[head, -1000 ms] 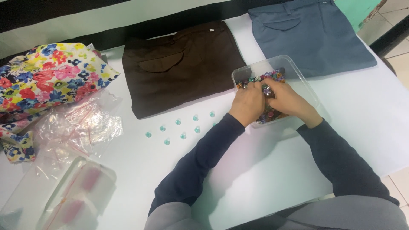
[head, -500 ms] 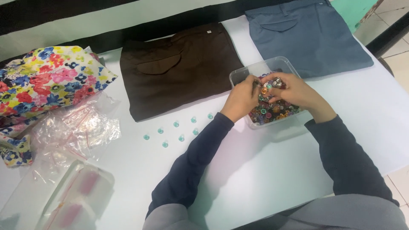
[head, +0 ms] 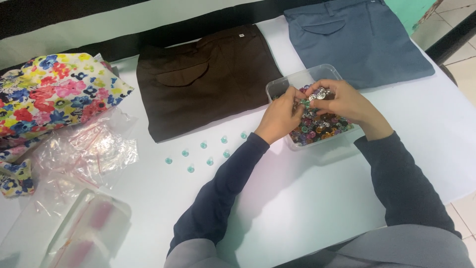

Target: Picking small colorful buttons from a plastic container and placing them into small transparent plastic bags for packaging.

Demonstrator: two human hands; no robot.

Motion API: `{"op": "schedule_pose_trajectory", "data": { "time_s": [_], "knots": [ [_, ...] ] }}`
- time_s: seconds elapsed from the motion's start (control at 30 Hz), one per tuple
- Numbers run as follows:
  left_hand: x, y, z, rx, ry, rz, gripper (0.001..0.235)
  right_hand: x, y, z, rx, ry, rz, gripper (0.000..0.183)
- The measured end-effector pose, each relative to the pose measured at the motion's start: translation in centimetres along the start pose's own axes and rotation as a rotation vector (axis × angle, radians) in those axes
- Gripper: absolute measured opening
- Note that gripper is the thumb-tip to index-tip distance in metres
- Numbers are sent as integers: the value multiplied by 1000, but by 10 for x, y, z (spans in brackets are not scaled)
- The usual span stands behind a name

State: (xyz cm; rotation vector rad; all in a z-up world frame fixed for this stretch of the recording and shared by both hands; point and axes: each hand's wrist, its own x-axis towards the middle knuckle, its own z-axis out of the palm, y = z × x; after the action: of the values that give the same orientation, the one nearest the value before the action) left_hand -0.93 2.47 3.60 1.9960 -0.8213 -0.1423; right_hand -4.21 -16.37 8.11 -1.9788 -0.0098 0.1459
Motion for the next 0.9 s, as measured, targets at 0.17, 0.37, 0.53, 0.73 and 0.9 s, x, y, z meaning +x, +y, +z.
{"op": "schedule_pose_trajectory", "data": {
  "time_s": [0.17, 0.37, 0.53, 0.73, 0.9],
  "knots": [
    [2, -9, 9, 23, 65, 53, 22, -7, -10, 0, -158, -37, -25, 52],
    [-2, 3, 11, 51, 163, 117, 23, -14, -27, 2, -137, -38, 35, 42],
    [-8, 2, 9, 14, 223, 160, 22, -9, -16, -4, -150, -70, 13, 27],
    [-21, 6, -13, -104, 268, 192, 24, -13, -43, 8, -192, -88, -60, 24],
    [-52, -5, -60, -94, 343, 291, 15, -10, -59, 55, -300, -127, -174, 19]
  ]
}}
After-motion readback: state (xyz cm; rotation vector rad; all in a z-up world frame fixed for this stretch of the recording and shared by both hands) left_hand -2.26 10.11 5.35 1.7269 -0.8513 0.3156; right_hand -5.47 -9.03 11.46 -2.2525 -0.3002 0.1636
